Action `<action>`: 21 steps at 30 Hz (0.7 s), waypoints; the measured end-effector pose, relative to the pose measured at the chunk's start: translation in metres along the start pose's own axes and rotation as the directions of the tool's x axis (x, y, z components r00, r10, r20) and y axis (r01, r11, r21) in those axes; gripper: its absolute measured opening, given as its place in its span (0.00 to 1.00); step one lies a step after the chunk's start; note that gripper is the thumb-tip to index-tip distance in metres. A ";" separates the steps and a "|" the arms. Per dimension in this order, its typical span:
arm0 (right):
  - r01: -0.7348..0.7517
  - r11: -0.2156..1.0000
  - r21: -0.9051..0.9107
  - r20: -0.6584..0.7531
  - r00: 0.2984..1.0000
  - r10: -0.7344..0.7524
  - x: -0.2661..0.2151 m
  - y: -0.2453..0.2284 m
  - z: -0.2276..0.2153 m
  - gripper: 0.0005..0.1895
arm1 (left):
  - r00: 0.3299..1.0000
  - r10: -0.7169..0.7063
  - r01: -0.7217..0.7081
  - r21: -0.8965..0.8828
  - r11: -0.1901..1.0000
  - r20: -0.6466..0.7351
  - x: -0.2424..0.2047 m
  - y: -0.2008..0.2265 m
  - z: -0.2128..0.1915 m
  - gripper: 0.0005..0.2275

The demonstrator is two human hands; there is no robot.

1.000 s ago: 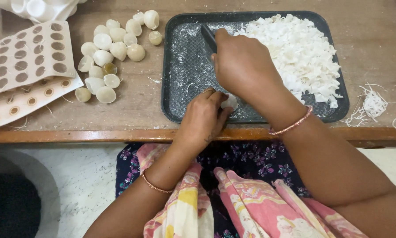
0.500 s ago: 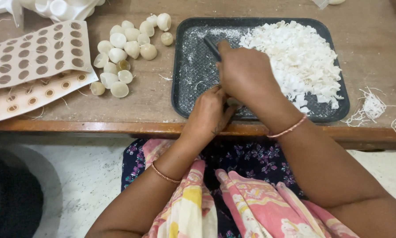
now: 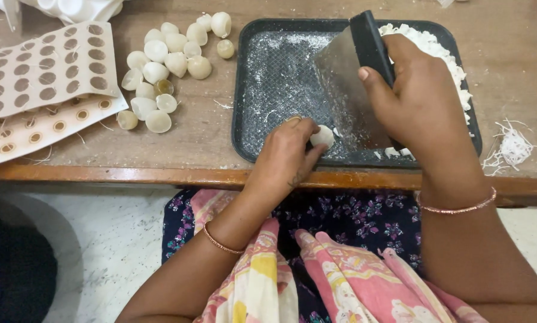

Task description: Grating white solid wax material into flakes using a hand-held scraper on a tray.

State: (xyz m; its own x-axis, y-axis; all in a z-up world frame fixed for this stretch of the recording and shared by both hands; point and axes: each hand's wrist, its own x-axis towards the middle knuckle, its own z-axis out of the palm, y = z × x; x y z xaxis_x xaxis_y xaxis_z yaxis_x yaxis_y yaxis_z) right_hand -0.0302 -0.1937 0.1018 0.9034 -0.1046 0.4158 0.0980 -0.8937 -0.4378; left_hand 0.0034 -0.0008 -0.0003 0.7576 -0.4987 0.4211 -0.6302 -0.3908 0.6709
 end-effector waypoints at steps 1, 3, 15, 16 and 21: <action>-0.002 1.000 0.003 0.001 1.000 0.002 0.000 0.001 0.002 0.14 | 1.000 -0.001 0.001 0.002 1.000 0.003 0.000 0.001 -0.001 0.10; 0.094 0.996 0.000 -0.017 0.995 -0.094 0.000 0.002 0.004 0.14 | 1.000 -0.018 0.018 -0.001 1.000 0.016 0.001 0.003 -0.003 0.10; 0.057 0.994 -0.097 0.074 0.996 -0.050 0.006 -0.018 0.009 0.15 | 1.000 -0.028 0.028 0.011 1.000 0.007 0.000 0.008 -0.004 0.10; 0.056 0.993 -0.100 0.072 0.996 -0.049 0.009 -0.020 0.010 0.15 | 1.000 -0.025 0.025 0.009 1.000 0.008 0.000 0.007 -0.003 0.10; 0.093 0.966 -0.242 0.172 0.984 -0.052 0.018 -0.022 0.020 0.16 | 1.000 -0.009 0.009 0.019 1.000 0.024 0.001 0.007 -0.004 0.10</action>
State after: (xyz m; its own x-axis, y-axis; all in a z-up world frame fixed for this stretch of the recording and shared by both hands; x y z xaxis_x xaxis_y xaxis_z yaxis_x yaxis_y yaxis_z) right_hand -0.0081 -0.1676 0.1029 0.9553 0.0182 0.2949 0.0777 -0.9785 -0.1911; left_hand 0.0003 -0.0010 0.0071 0.7590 -0.5134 0.4004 -0.6268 -0.4097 0.6628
